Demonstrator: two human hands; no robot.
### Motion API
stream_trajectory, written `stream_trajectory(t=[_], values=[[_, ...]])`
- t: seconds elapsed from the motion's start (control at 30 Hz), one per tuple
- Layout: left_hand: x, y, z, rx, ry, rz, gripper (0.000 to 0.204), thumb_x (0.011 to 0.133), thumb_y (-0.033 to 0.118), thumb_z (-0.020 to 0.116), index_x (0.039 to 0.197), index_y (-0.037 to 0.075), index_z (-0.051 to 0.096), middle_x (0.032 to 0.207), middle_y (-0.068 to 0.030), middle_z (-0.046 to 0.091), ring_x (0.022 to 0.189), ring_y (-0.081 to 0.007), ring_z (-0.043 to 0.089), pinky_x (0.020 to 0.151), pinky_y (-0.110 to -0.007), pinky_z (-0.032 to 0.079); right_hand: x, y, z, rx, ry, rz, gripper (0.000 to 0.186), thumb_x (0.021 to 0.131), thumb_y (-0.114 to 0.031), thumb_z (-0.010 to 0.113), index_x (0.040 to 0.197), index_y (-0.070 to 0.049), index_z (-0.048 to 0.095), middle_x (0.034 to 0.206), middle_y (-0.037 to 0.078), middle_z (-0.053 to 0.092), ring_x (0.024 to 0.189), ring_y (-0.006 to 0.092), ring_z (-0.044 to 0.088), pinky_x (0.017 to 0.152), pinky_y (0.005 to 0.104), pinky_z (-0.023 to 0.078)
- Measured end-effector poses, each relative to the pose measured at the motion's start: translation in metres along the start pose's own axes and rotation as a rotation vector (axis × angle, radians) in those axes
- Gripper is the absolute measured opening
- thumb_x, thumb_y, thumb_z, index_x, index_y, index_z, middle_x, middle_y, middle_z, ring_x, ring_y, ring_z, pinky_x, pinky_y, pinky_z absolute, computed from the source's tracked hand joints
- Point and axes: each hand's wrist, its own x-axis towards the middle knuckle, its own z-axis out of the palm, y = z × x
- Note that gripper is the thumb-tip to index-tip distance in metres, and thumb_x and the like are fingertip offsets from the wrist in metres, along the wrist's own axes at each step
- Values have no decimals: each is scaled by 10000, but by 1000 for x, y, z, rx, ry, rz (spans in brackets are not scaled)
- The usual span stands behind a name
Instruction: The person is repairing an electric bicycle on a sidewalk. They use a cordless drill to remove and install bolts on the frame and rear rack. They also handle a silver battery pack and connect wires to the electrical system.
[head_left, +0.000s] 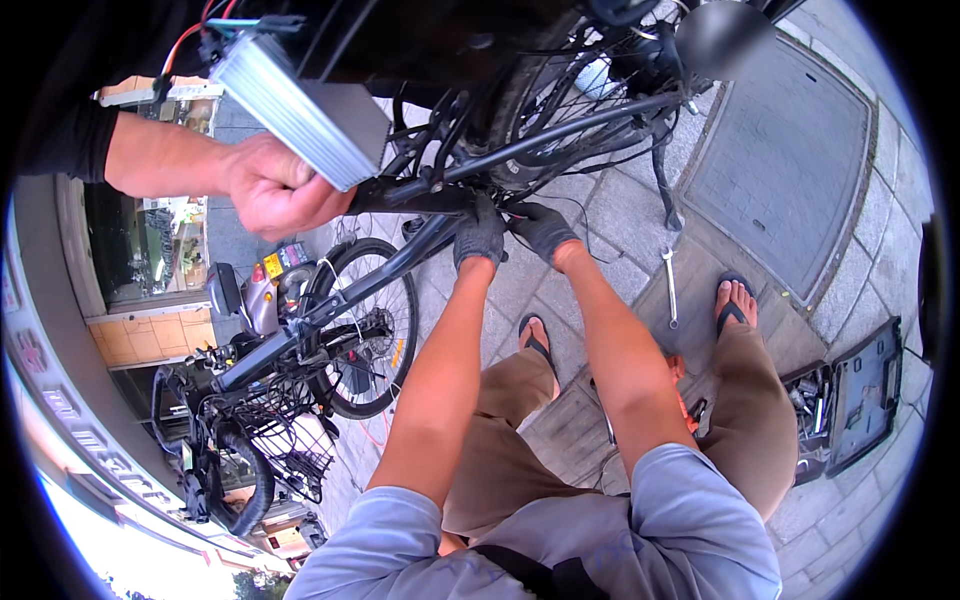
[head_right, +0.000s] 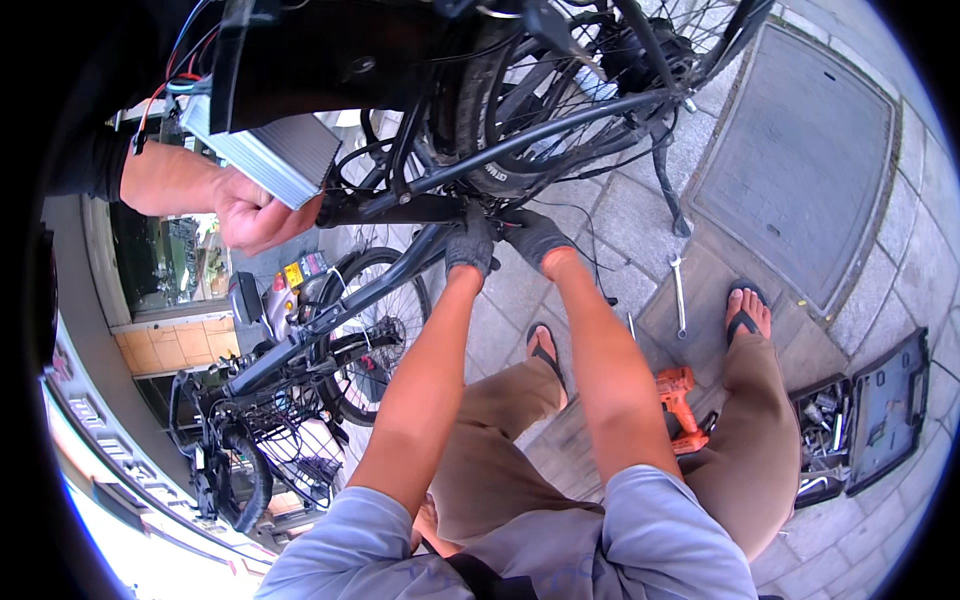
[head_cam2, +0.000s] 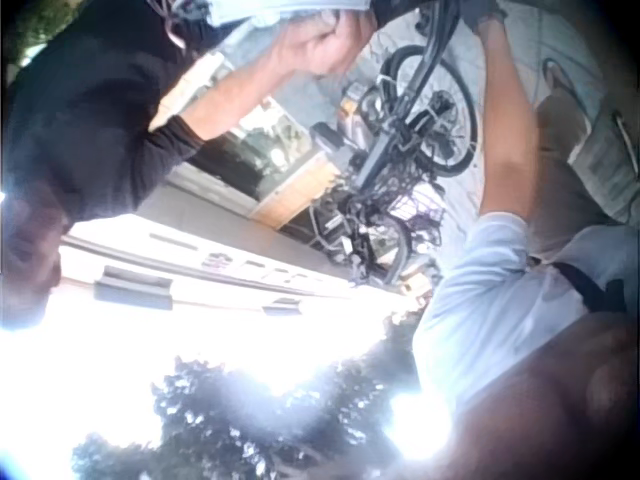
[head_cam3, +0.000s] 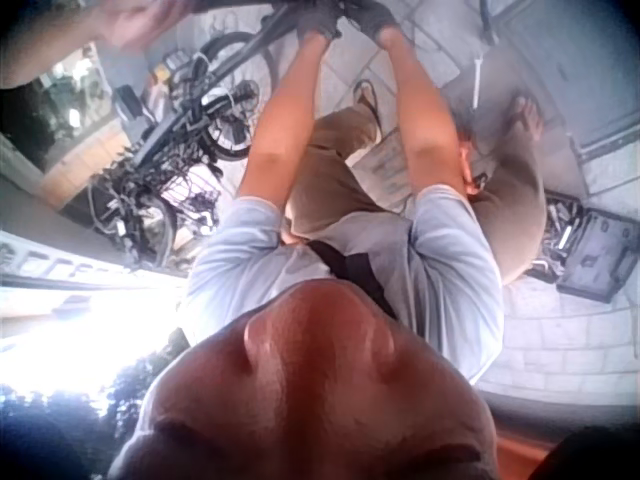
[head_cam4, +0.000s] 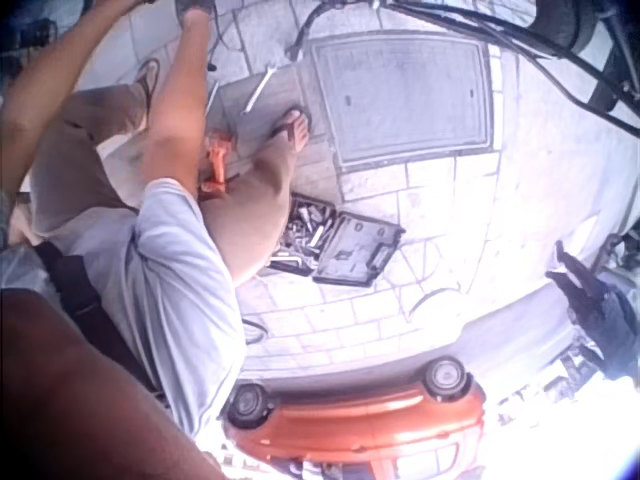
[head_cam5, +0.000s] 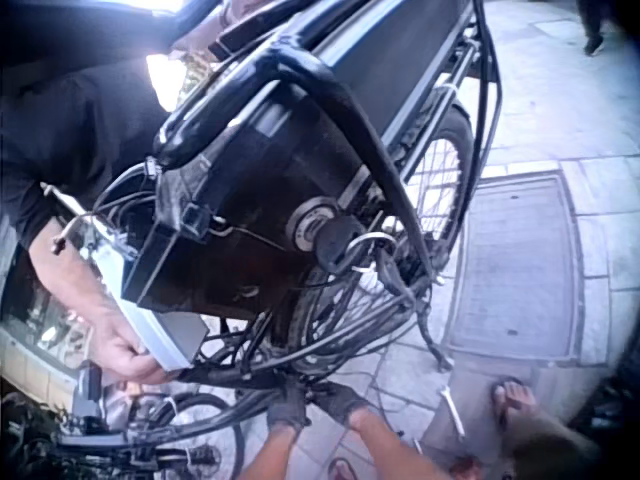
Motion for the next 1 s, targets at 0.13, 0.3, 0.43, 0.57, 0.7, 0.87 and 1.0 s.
stream_trajectory(t=[0.13, 0.3, 0.43, 0.57, 0.7, 0.87, 1.0], values=[[-56, 8, -33, -59, -226, 23, 547, 978, 525, 573, 996, -10, 690, 824, -150, 683, 672, -243, 668, 583, -358, 556, -16, -42, -15, 257, -207, 400, 396, 944, -351, 692, 1208, -55, 693, 782, 13, 609, 655, 147, 556, 617, 320, 469], [-63, 5, -35, -254, -203, 44, 391, 1000, 432, 593, 1138, 77, 680, 969, -86, 719, 820, -188, 694, 579, -347, 524, -10, -35, -3, 203, -177, 306, 304, 1023, -297, 550, 1189, -84, 690, 733, 28, 559, 605, 124, 499, 534, 285, 424], [-58, 10, -31, -392, -127, -8, 396, 1004, 419, 589, 1201, 83, 666, 1086, -79, 727, 893, -227, 701, 638, -375, 537, -7, -31, 7, -33, -223, 185, 315, 1022, -268, 479, 1195, -107, 686, 1036, 116, 707, 763, 235, 647, 689, 371, 536], [-53, 13, -25, -473, -69, -28, 416, 976, 418, 635, 1226, 89, 684, 925, -41, 720, 819, -155, 683, 575, -326, 495, 16, 5, 8, -621, -57, -374, 302, 1010, -243, 484, 1185, -123, 699, 1186, 179, 689, 1104, 371, 639, 941, 435, 510], [-43, 7, -22, -305, 5, 49, 533, 915, 487, 685, 1190, 31, 713, 1006, -146, 746, 951, -268, 697, 741, -396, 522, 9, -3, 20, -506, -34, -287, 327, 1001, -306, 505, 1164, -99, 697, 1190, 189, 692, 1106, 383, 637, 930, 451, 500], [-27, 16, 7, -313, 290, 64, 685, 844, 536, 752, 1235, -22, 674, 1202, -190, 706, 1102, -321, 662, 943, -403, 491, 3, -5, 34, -180, 57, -80, 386, 971, -346, 545, 1231, -94, 680, 1206, 220, 682, 1124, 406, 635, 955, 442, 495], [-46, 48, 14, -335, 354, -123, 869, 772, 730, 702, 1191, -32, 706, 1236, -244, 687, 1213, -390, 623, 1018, -430, 460, 1, -3, 22, -183, 79, -14, 374, 944, -257, 572, 1249, -68, 678, 1220, 230, 684, 1135, 383, 649, 966, 404, 493]])
